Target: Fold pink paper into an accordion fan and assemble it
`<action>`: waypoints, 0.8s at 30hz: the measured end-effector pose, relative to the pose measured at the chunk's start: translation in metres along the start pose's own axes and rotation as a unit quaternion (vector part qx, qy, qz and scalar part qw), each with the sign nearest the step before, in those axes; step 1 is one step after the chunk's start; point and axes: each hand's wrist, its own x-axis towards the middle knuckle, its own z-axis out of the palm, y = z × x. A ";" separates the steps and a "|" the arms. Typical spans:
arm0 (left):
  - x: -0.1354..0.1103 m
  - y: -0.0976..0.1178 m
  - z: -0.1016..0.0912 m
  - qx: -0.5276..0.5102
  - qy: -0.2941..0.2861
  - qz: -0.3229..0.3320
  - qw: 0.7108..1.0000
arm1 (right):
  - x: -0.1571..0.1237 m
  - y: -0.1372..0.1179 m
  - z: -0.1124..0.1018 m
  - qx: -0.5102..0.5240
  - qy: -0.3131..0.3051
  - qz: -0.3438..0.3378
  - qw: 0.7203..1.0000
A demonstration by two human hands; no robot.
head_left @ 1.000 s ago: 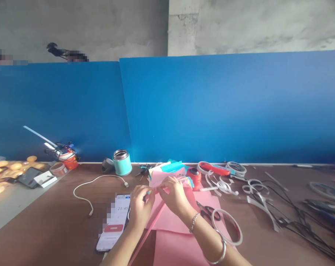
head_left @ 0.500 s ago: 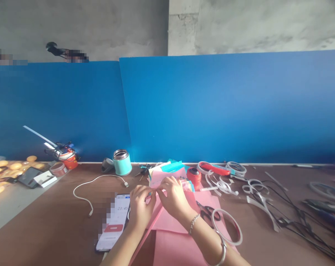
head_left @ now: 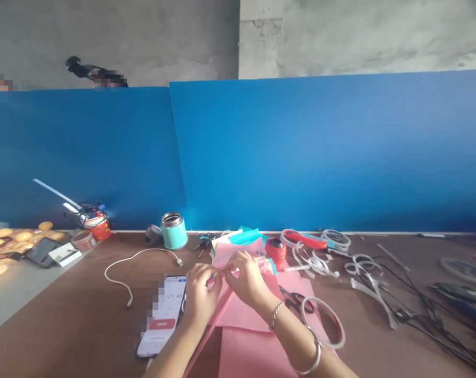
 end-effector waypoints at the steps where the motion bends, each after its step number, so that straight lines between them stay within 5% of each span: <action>1: 0.000 -0.001 0.000 0.001 0.003 0.002 1.000 | 0.000 0.000 -0.001 -0.001 -0.007 -0.004 1.000; 15: 0.000 0.003 0.000 0.014 -0.014 0.019 1.000 | -0.004 -0.008 -0.002 -0.034 0.008 -0.012 0.999; 24: 0.002 0.001 -0.001 -0.033 -0.023 -0.031 0.999 | -0.001 -0.002 -0.001 -0.024 0.025 -0.005 0.999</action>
